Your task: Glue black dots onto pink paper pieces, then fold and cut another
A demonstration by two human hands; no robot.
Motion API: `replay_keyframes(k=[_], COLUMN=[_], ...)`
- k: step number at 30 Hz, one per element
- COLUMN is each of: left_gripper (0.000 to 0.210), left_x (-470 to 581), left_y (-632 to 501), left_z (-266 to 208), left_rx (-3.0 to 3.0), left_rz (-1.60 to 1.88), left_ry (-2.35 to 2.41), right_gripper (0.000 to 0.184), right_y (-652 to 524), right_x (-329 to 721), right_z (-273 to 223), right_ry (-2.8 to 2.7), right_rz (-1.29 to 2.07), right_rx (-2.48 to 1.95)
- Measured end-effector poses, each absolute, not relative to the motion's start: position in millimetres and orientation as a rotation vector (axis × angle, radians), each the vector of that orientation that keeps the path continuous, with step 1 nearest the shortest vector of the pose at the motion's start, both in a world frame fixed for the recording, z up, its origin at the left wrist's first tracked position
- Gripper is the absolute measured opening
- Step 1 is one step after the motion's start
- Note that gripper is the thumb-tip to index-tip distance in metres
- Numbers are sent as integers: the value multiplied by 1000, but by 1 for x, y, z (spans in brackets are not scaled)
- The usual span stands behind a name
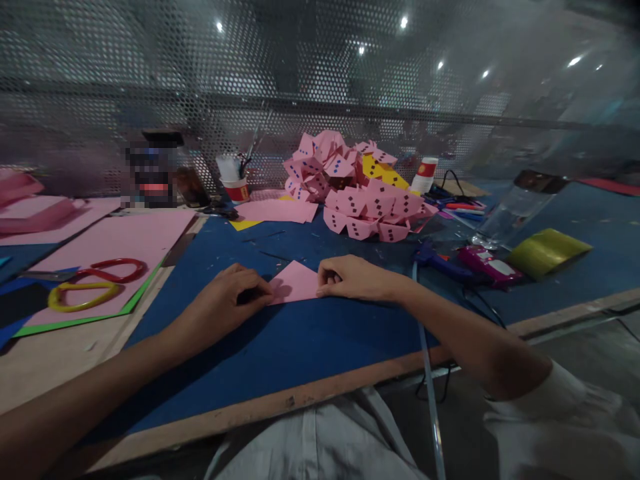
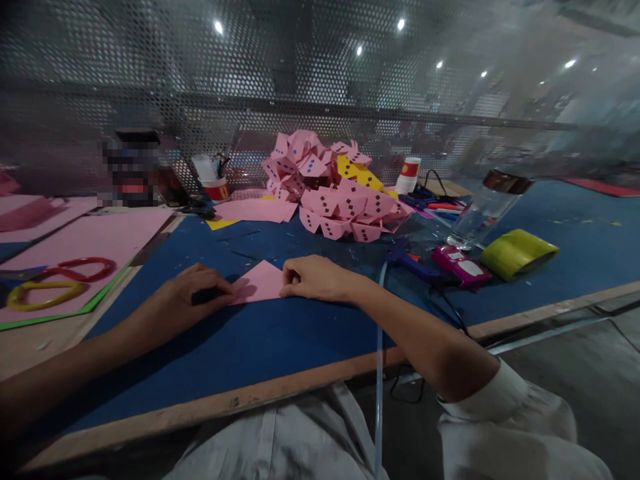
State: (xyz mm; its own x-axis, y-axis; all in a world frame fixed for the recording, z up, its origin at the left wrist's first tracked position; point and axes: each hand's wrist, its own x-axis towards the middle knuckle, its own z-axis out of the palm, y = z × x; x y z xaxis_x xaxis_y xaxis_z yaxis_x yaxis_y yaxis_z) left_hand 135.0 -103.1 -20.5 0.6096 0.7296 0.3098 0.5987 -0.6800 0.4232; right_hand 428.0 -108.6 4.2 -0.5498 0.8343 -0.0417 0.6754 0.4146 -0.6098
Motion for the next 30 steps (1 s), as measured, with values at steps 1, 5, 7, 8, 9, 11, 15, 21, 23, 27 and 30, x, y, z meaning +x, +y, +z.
replay_keyframes(k=[1, 5, 7, 8, 9, 11, 15, 21, 23, 27, 30], left_gripper=[39, 32, 28, 26, 24, 23, 28, 13, 18, 20, 16], left_x=[135, 134, 134, 134, 134, 135, 138, 158, 167, 179, 182], left_y=[-103, -101, -102, -102, -103, -105, -111, -118, -116, -109, -107], left_z=[-21, -22, -23, -23, -24, -26, -29, -20, -20, -28, -32], left_rx=[2566, 2612, 2636, 2648, 2664, 2710, 2782, 2711, 2701, 2685, 2654], left_rz=[678, 694, 686, 675, 661, 627, 580, 584, 594, 578, 584], left_ry=[1072, 1029, 1016, 1011, 1005, 991, 959, 1085, 1174, 1264, 1318], right_gripper=[15, 16, 15, 13, 12, 8, 16, 18, 16, 11, 11], right_y=[-108, -105, -105, -105, -105, -106, -106, -107, -108, -109, -111], right_x=[428, 429, 429, 429, 429, 429, 429, 424, 421, 415, 410], right_z=[3, 0, 0, 0, 0, 0, -3, -4, -6, -12, -15], right_ry=[-2404, -2436, -2443, -2444, -2444, -2440, -2432, -2469, -2496, -2518, -2504], right_rz=[838, 785, 789, 801, 817, 853, 885, 774, 694, 485, 405], right_rx=[-1312, -1269, -1267, -1263, -1246, -1172, -1059, -1096, -1120, -1164, -1212])
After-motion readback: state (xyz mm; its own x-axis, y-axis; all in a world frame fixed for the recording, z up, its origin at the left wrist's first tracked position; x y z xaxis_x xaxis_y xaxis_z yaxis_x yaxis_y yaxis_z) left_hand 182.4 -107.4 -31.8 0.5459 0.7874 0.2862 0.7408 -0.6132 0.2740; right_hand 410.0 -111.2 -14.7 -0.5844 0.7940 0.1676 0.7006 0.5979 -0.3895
